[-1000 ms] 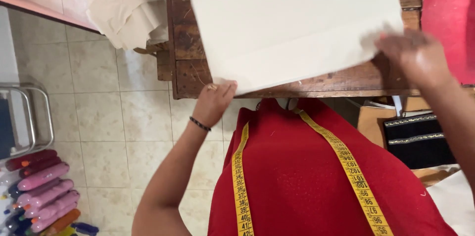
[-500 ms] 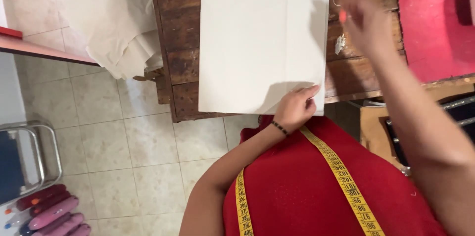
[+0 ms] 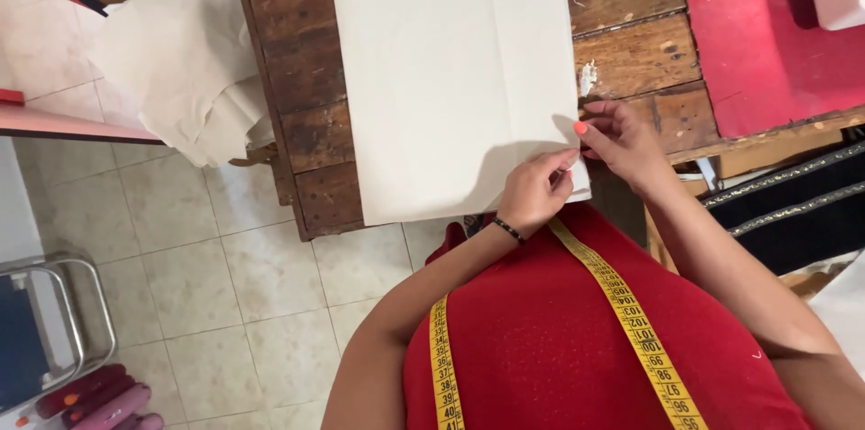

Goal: A person is folding, smoothing, and pinning white fabric on a wooden table in a sewing factory environment.

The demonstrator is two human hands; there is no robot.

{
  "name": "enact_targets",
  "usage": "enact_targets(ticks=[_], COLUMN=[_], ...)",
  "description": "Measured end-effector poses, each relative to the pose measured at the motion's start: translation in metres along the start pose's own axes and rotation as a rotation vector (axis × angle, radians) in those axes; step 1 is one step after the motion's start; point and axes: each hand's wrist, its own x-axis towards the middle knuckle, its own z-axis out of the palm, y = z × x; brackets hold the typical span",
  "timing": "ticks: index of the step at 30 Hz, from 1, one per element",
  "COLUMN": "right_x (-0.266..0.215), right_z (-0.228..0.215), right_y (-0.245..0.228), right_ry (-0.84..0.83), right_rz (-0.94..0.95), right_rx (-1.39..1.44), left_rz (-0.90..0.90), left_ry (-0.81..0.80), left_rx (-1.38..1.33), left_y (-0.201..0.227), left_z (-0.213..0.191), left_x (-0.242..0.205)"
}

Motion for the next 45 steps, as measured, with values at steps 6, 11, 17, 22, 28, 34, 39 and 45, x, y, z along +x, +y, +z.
enact_targets(ticks=[6, 11, 17, 22, 28, 34, 39, 45], right_x=[0.003, -0.002, -0.022, -0.004, 0.021, 0.040, 0.053, 0.081], right_z=[-0.005, 0.000, 0.015, 0.014, 0.021, 0.019, 0.016, 0.016], right_y=[-0.001, -0.005, -0.016, -0.003, -0.023, -0.017, -0.008, 0.023], right_ry=[0.029, 0.057, 0.080, 0.077, 0.188, 0.232, 0.207, 0.257], right_rz=[-0.045, -0.072, -0.121, -0.087, -0.233, -0.249, -0.231, -0.348], right_rx=[-0.100, -0.191, -0.192, -0.038, -0.431, -0.700, -0.548, -0.481], left_rz=[0.127, 0.094, -0.010, -0.034, -0.031, -0.036, -0.038, -0.028], left_ry=[-0.005, -0.152, -0.299, -0.318, -0.280, -0.284, -0.276, -0.273], left_rx=[-0.119, 0.710, 0.797, 0.843, 0.870, 0.838, 0.829, 0.826], left_y=[-0.002, -0.003, -0.005, -0.007, -0.005, -0.005, -0.007, -0.009], left_z=[-0.021, -0.085, -0.092, -0.079, -0.075, -0.076, -0.076, -0.076], left_x=[0.004, 0.020, 0.024, 0.031, 0.032, 0.033, 0.032, 0.032])
